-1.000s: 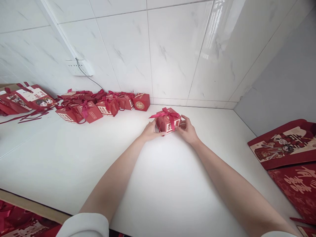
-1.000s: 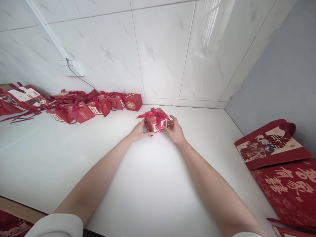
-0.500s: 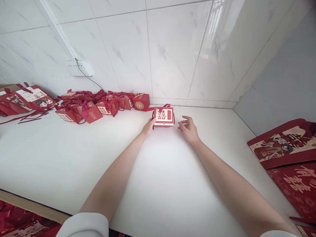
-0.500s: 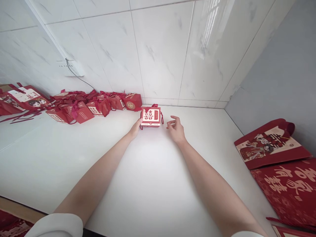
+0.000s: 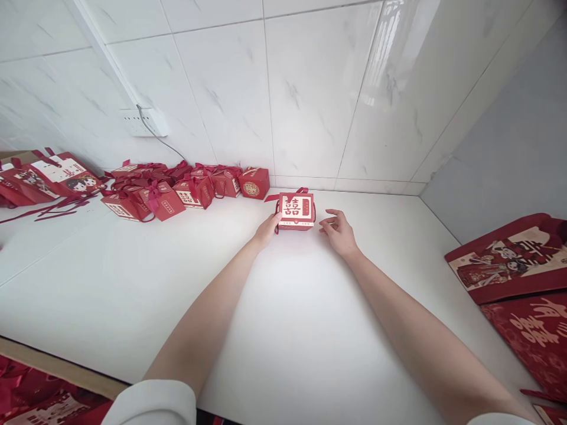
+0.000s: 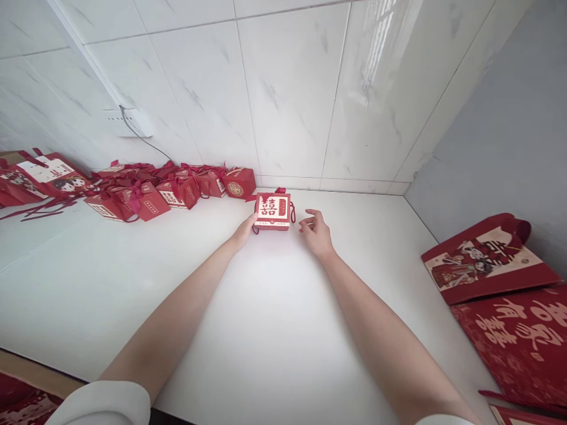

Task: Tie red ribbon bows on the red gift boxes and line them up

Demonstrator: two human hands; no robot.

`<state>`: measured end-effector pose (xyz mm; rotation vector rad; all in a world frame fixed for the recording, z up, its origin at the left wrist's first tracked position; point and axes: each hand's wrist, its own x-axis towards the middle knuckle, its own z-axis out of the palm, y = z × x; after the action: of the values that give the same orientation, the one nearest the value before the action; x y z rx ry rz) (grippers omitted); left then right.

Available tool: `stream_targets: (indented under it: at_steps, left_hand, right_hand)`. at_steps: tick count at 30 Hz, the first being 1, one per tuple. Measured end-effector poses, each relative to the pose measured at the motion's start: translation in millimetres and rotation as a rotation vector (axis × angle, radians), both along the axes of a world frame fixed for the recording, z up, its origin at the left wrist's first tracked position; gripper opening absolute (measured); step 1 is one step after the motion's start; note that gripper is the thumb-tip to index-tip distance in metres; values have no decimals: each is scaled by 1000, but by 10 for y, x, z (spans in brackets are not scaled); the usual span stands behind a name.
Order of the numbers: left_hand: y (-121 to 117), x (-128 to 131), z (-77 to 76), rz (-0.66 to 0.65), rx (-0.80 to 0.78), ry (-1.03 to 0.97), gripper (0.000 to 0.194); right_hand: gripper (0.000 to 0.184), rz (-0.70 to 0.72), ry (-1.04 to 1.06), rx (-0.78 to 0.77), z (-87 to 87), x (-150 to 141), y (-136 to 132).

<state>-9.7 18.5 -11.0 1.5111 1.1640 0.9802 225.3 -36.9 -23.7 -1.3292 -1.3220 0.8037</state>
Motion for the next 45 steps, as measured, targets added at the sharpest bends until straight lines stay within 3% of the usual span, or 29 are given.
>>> stream_targets:
  at_steps: [6, 14, 21, 27, 34, 40, 45]
  left_hand:
    - [-22, 24, 75, -71, -26, -125, 56]
    - [-5, 3, 202, 80, -13, -307, 51]
    - [1, -23, 206, 55, -23, -486, 45]
    - [-8, -83, 114, -35, 47, -349, 46]
    - [2, -157, 75, -243, 29, -224, 65]
    - [-56, -149, 93, -304, 122, 12, 86]
    - [-70, -85, 20, -315, 144, -11, 98]
  right_hand:
    - [39, 3, 7, -6, 2, 5, -4]
    - [37, 14, 22, 0, -19, 17, 2]
    - [35, 16, 32, -1, -42, 25, 9]
    - [40, 55, 58, 32, -29, 29, 26]
    - [50, 342, 184, 70, -50, 8, 60]
    - [29, 255, 102, 71, -83, 9, 69]
    - [23, 209, 106, 66, -52, 4, 53]
